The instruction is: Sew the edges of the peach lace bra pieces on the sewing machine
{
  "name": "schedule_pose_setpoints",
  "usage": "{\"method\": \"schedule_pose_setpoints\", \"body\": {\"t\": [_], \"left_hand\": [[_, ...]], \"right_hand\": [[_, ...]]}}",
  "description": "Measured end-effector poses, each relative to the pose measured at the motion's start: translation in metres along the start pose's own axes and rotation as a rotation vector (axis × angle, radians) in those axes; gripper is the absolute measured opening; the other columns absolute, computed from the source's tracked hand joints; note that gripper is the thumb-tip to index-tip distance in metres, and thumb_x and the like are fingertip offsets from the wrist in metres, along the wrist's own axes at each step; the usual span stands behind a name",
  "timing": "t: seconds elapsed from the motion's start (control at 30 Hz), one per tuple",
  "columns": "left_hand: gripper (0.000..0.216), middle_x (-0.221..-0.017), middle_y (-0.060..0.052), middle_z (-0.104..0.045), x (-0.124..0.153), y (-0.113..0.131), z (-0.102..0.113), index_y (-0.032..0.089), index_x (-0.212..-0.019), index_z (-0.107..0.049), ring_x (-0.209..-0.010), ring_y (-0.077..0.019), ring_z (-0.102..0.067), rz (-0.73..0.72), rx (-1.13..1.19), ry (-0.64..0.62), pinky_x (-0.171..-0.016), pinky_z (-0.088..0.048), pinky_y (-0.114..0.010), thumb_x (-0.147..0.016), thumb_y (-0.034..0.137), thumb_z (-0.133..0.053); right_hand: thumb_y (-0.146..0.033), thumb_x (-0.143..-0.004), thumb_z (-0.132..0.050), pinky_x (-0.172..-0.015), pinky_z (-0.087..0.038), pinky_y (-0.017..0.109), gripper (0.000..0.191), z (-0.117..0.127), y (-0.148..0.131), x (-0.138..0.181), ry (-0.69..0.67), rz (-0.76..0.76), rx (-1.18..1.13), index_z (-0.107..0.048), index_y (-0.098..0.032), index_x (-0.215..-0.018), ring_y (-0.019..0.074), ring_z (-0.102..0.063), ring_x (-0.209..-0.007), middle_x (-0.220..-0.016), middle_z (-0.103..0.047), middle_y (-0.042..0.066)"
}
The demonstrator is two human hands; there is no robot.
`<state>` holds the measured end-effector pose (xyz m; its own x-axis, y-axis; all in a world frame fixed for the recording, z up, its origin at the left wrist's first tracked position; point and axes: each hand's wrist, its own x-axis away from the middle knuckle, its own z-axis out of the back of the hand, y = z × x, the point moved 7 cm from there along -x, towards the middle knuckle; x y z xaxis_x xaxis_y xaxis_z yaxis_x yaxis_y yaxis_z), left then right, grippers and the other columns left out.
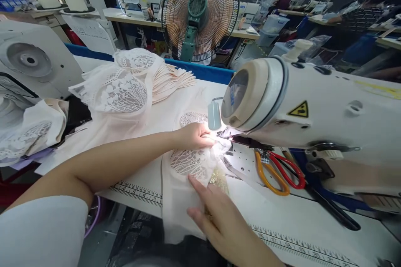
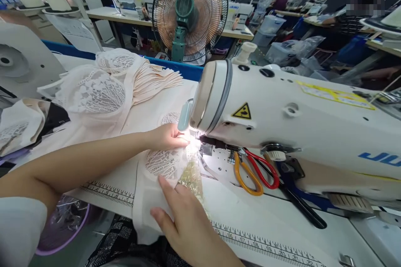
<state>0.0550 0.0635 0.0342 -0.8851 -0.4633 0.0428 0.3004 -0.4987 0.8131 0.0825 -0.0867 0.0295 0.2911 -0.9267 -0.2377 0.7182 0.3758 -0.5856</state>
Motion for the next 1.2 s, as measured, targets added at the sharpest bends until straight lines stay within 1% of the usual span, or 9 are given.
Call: {"method": "schedule_pose_setpoints", "body": {"t": [0.13, 0.17, 0.23, 0.33, 0.47, 0.63, 0.83, 1.03, 1.2], "left_hand": [[0.017, -0.055, 0.002, -0.047, 0.003, -0.007, -0.001, 0.016, -0.065, -0.047, -0.045, -0.0084, -0.04, 0.105, -0.427, 0.169, -0.042, -0.028, -0.023, -0.081, 0.022, -0.048], [0.007, -0.065, -0.001, -0.054, 0.005, -0.007, -0.005, 0.014, -0.078, -0.053, -0.048, -0.0096, -0.044, 0.115, -0.569, 0.169, -0.042, -0.028, -0.023, -0.08, 0.019, -0.048], [0.028, -0.094, -0.009, -0.059, 0.009, -0.004, -0.018, 0.016, -0.106, -0.054, -0.055, -0.0118, -0.05, 0.095, -0.814, 0.125, -0.043, -0.03, -0.023, -0.078, 0.015, -0.048], [0.035, -0.111, -0.012, -0.054, 0.015, 0.003, -0.036, 0.023, -0.111, -0.054, -0.065, -0.0155, -0.055, 0.013, -0.987, 0.062, -0.045, -0.032, -0.023, -0.079, 0.013, -0.047], [0.019, -0.089, -0.009, -0.055, 0.015, 0.002, -0.043, 0.017, -0.091, -0.06, -0.07, -0.0186, -0.053, 0.019, -1.014, -0.009, -0.046, -0.031, -0.024, -0.082, 0.015, -0.043], [0.021, -0.085, -0.006, -0.052, 0.008, -0.001, -0.039, 0.016, -0.087, -0.058, -0.069, -0.0174, -0.05, 0.028, -0.967, -0.01, -0.044, -0.026, -0.024, -0.084, 0.017, -0.037], [0.023, -0.092, -0.008, -0.053, -0.002, -0.007, -0.04, 0.014, -0.09, -0.057, -0.076, -0.0177, -0.051, 0.054, -0.868, -0.019, -0.049, -0.031, -0.025, -0.087, 0.019, -0.035], [0.03, -0.093, -0.008, -0.055, -0.005, -0.011, -0.04, 0.014, -0.087, -0.058, -0.079, -0.0186, -0.051, 0.076, -0.831, 0.025, -0.053, -0.034, -0.027, -0.09, 0.021, -0.029], [0.026, -0.094, -0.009, -0.054, -0.006, -0.008, -0.042, 0.013, -0.087, -0.059, -0.081, -0.0212, -0.052, 0.059, -0.892, -0.026, -0.052, -0.033, -0.027, -0.086, 0.017, -0.033]], "right_hand": [[-0.031, -0.089, -0.045, -0.054, -0.049, 0.023, 0.025, 0.012, 0.022, -0.006, 0.213, -0.167, -0.091, -0.068, -0.019, -0.087, 0.0141, -0.062, -0.061, -0.068, -0.067, 0.002], [-0.033, -0.088, -0.046, -0.05, -0.047, 0.022, 0.027, 0.014, 0.03, -0.005, 0.216, -0.221, -0.093, -0.067, -0.021, -0.076, 0.0134, -0.06, -0.057, -0.064, -0.065, 0.0], [-0.037, -0.088, -0.046, -0.045, -0.04, 0.022, 0.034, 0.013, 0.044, -0.001, 0.157, -0.318, -0.072, -0.059, -0.022, -0.06, 0.0122, -0.054, -0.05, -0.054, -0.058, -0.002], [-0.041, -0.087, -0.045, -0.046, -0.035, 0.022, 0.039, 0.008, 0.055, 0.006, 0.043, -0.43, -0.045, -0.048, -0.021, -0.054, 0.0115, -0.046, -0.048, -0.049, -0.049, -0.004], [-0.044, -0.086, -0.042, -0.05, -0.034, 0.024, 0.038, -0.001, 0.061, 0.012, -0.078, -0.536, -0.058, -0.048, -0.021, -0.056, 0.0127, -0.047, -0.052, -0.053, -0.05, -0.003], [-0.044, -0.087, -0.039, -0.054, -0.033, 0.025, 0.036, -0.005, 0.063, 0.014, -0.141, -0.583, -0.077, -0.054, -0.022, -0.063, 0.0142, -0.05, -0.057, -0.06, -0.057, -0.002], [-0.045, -0.087, -0.039, -0.055, -0.035, 0.026, 0.037, -0.003, 0.066, 0.014, -0.155, -0.586, -0.104, -0.05, -0.022, -0.06, 0.0144, -0.051, -0.058, -0.059, -0.055, -0.003], [-0.043, -0.089, -0.035, -0.06, -0.041, 0.028, 0.037, -0.002, 0.068, 0.012, -0.169, -0.539, -0.127, -0.059, -0.023, -0.069, 0.0171, -0.058, -0.067, -0.068, -0.064, 0.0], [-0.038, -0.089, -0.034, -0.06, -0.044, 0.028, 0.036, -0.001, 0.07, 0.01, -0.166, -0.507, -0.084, -0.06, -0.024, -0.068, 0.0194, -0.061, -0.071, -0.061, -0.061, 0.001]]}}
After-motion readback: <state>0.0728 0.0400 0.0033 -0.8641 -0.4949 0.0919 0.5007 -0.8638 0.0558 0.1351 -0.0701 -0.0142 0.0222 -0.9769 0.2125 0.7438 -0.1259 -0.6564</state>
